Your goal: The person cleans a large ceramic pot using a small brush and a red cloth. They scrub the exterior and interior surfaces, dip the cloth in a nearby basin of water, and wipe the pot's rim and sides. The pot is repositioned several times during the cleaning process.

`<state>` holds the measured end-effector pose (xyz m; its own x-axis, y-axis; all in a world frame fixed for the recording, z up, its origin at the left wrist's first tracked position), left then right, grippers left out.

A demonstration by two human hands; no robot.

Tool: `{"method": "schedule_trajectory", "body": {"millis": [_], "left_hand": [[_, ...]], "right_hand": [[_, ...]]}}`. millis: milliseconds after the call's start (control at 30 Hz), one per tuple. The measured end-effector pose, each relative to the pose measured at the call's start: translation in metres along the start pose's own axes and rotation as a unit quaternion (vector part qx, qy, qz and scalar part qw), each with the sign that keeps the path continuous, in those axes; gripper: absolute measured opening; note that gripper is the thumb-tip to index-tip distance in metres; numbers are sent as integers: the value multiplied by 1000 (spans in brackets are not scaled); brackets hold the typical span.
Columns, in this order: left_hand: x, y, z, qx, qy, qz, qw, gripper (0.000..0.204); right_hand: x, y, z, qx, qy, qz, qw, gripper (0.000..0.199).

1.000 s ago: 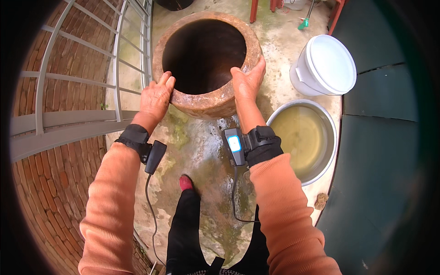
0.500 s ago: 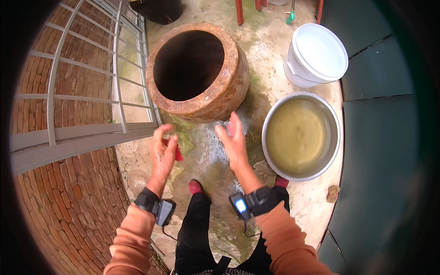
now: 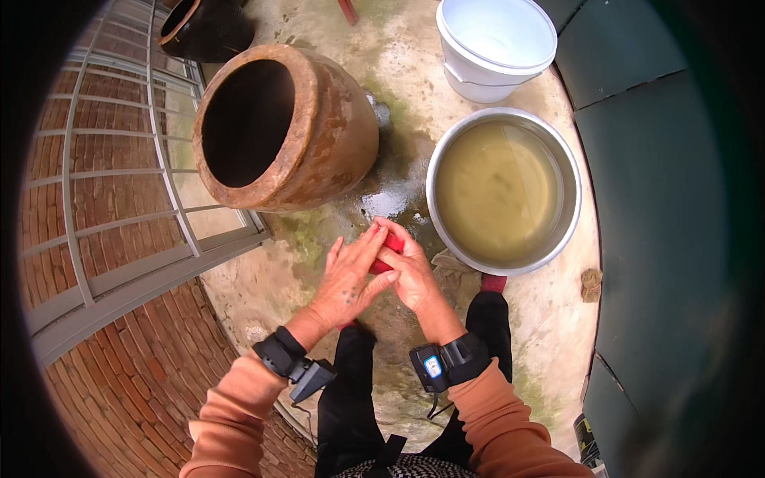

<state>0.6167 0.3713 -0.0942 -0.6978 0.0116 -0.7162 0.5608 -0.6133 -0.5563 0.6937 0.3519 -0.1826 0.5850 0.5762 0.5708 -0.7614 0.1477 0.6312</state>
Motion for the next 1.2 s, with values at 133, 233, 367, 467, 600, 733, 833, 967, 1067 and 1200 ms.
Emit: {"method": "schedule_trajectory", "body": {"millis": [133,233,367,467,600,733,833,967,1067,1200], "left_hand": [[-8,-50,-32,-62,8,11,998,58],[-28,-104,-57,-189,148,-201,950,48],[-23,-145,-91,-248,176,-382,873,51],[0,-154,-112,-231,138,-420,867,58],[35,-148,-121,-233,43,-312,920,63],[37,-143,-119,-271,71,-285,917,59],[35,-143,-118,-270,79,-265,922,60],[33,-144,-118,-271,49,-242,930,61],[30,-143,-119,-260,38,-235,936,61],[29,-142,-120,-253,18,-211,944,62]], "right_hand": [[1,-36,-1,-65,77,7,995,36],[-13,-56,1,-93,122,33,988,33],[-49,-72,3,-103,166,72,978,29],[-73,-86,6,-129,196,85,968,27],[-94,-109,10,-159,224,81,958,26],[-104,-139,5,-205,220,96,949,23],[-110,-156,-5,-222,252,91,938,19],[-102,-167,-27,-205,252,72,943,20],[-87,-181,-45,-196,247,99,944,21],[-68,-220,-76,-158,228,147,949,26]]}}
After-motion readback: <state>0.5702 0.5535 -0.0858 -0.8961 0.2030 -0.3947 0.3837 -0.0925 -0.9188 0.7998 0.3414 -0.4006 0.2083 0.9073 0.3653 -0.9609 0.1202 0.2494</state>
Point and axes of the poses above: each hand's wrist, its own z-axis away from the middle knuckle, its own y-axis out of the palm, x = y × z, the point moved 6 cm from there along -z, towards the middle knuckle, and after that the axes turned 14 degrees about z, right-handed, at the moved point
